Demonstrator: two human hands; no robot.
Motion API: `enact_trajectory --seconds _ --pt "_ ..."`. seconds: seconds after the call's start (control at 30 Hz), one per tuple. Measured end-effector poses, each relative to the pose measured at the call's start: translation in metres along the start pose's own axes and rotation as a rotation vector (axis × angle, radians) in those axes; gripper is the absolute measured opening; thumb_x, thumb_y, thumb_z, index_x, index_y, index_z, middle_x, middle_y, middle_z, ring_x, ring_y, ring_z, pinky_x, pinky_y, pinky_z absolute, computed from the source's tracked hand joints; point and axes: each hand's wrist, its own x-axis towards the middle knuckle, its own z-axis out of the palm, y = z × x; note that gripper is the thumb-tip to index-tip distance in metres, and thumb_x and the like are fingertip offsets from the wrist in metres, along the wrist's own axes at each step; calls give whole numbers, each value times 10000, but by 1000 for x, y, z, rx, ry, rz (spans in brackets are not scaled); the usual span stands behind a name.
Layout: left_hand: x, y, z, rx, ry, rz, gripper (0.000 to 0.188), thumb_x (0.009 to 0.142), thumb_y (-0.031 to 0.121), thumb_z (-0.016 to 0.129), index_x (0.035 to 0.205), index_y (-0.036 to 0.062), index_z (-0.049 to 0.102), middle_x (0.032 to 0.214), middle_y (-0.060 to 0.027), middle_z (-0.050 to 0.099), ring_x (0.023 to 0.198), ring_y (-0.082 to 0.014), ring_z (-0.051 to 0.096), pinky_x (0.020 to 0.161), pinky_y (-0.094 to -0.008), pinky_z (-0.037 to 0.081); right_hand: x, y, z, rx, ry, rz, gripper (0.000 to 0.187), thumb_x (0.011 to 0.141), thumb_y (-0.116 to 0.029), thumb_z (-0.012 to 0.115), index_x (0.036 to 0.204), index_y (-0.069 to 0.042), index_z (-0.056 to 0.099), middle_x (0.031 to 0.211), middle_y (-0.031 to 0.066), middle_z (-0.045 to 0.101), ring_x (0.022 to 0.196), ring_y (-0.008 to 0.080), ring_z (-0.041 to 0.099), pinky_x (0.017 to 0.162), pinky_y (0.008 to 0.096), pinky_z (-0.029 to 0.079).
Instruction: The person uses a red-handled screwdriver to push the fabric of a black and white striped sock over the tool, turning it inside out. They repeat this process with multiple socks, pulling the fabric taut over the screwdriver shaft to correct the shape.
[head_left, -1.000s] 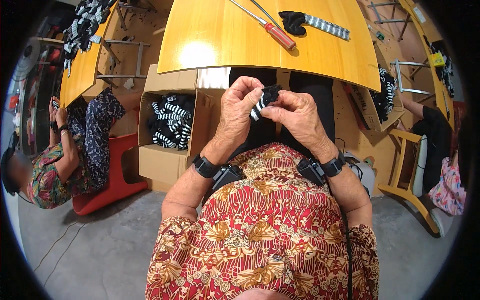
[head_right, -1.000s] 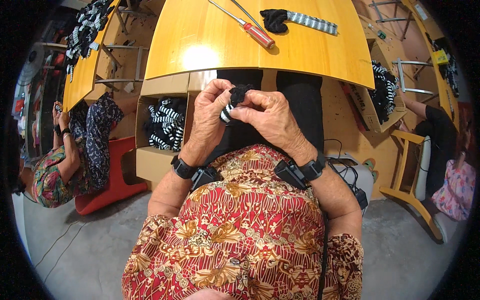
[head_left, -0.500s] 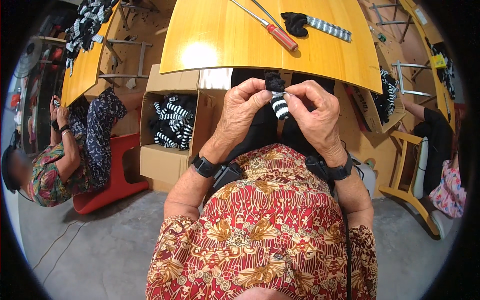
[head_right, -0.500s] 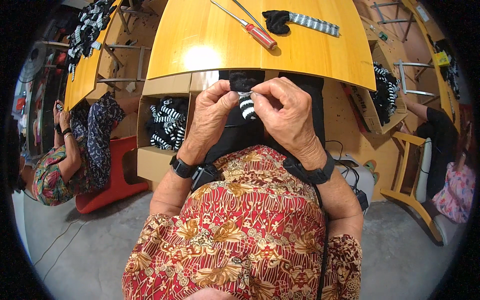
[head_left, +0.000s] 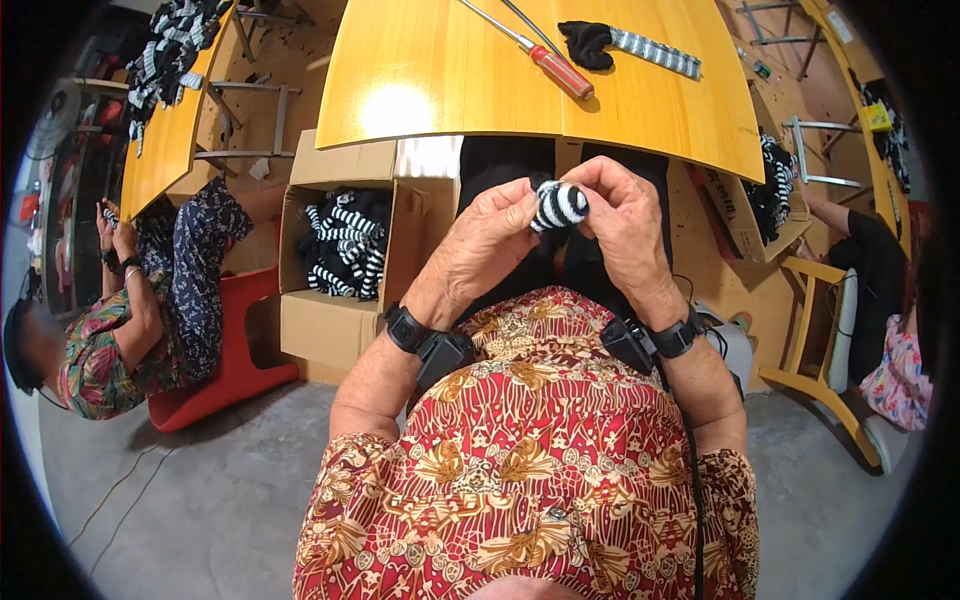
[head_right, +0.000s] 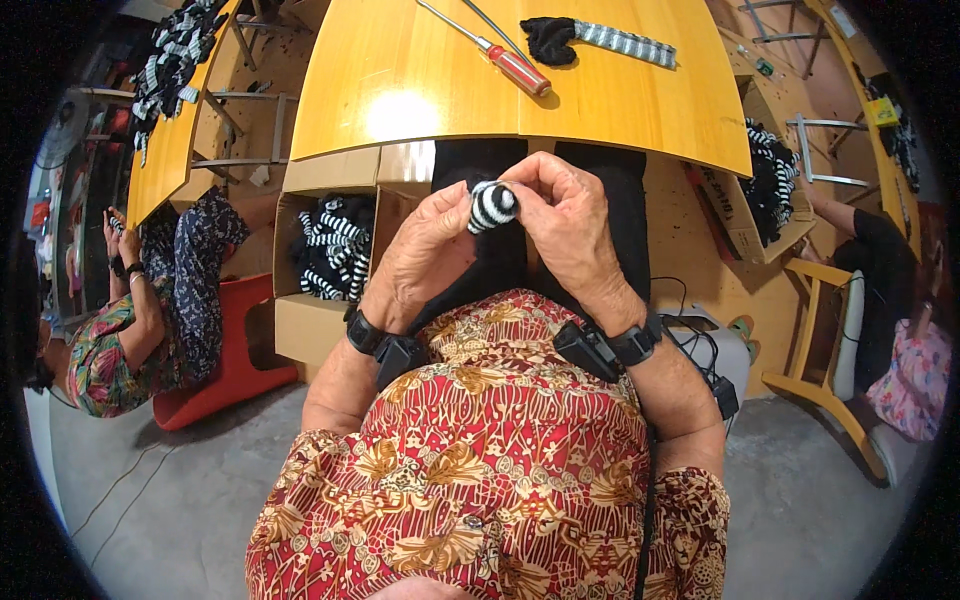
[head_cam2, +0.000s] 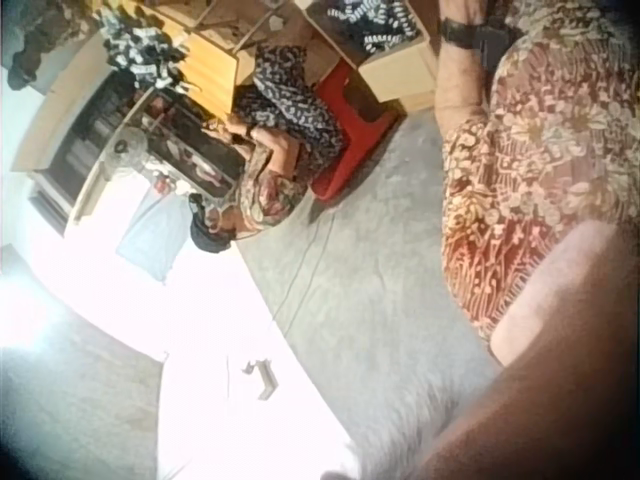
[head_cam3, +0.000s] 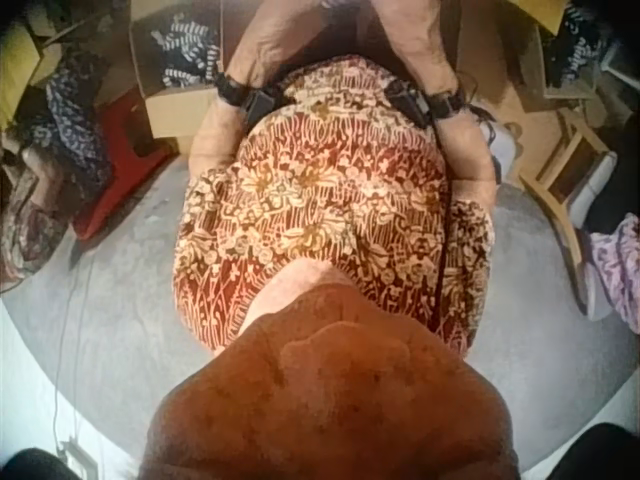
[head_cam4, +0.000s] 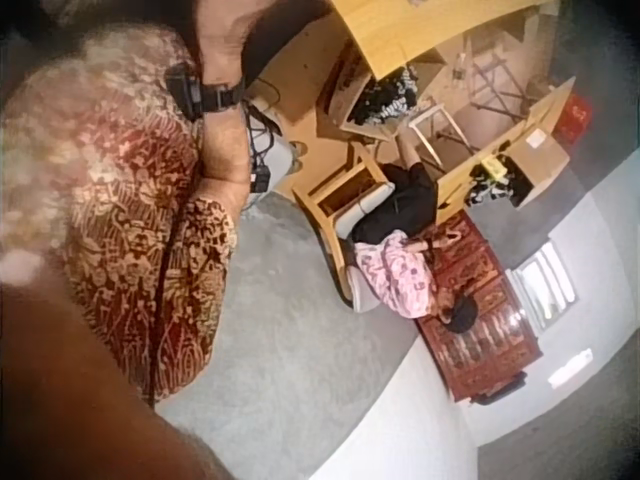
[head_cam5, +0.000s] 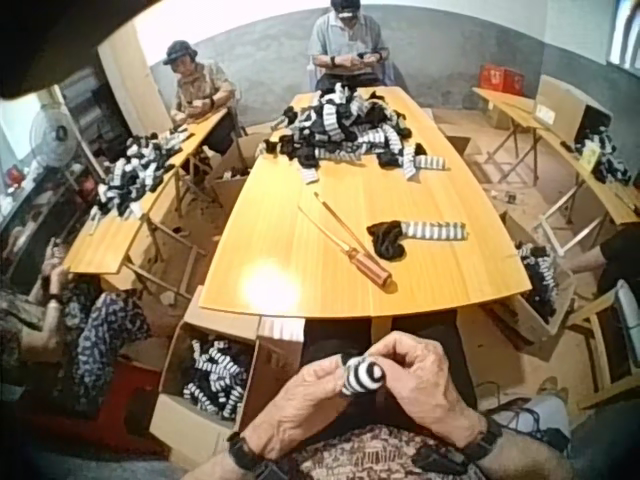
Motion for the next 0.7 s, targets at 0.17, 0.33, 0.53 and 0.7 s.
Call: enact_trajectory --seconds 0.17,0.33,0.53,0.7 --pt "9 4 0 12 89 -14 195 945 269 605 1060 111 594 996 42 616 888 -55 571 787 -258 482 6 19 1 117 60 39 92 917 -85 595 859 -17 618 721 -40 585 634 16 513 569 171 424" --pt "4 10 12 90 252 37 148 926 177 635 1049 105 595 980 31 622 873 -63 587 750 -254 496 5 13 14 125 191 -86 77 923 -74 591 891 -6 606 764 -19 601 665 20 540 589 179 449" --pt "3 14 5 405 292 294 105 912 119 643 990 53 620 891 21 626 832 -49 565 739 -215 480 -1 5 9 -239 93 -160 38 867 -38 638 890 -21 613 773 -16 591 664 30 532 582 201 441" --pt "0 19 2 703 307 417 94 912 100 631 964 22 623 875 22 613 795 -47 548 723 -212 469 -1 -5 7 -400 108 -419 121 809 -25 680 923 -43 643 775 18 573 667 82 540 559 226 426"
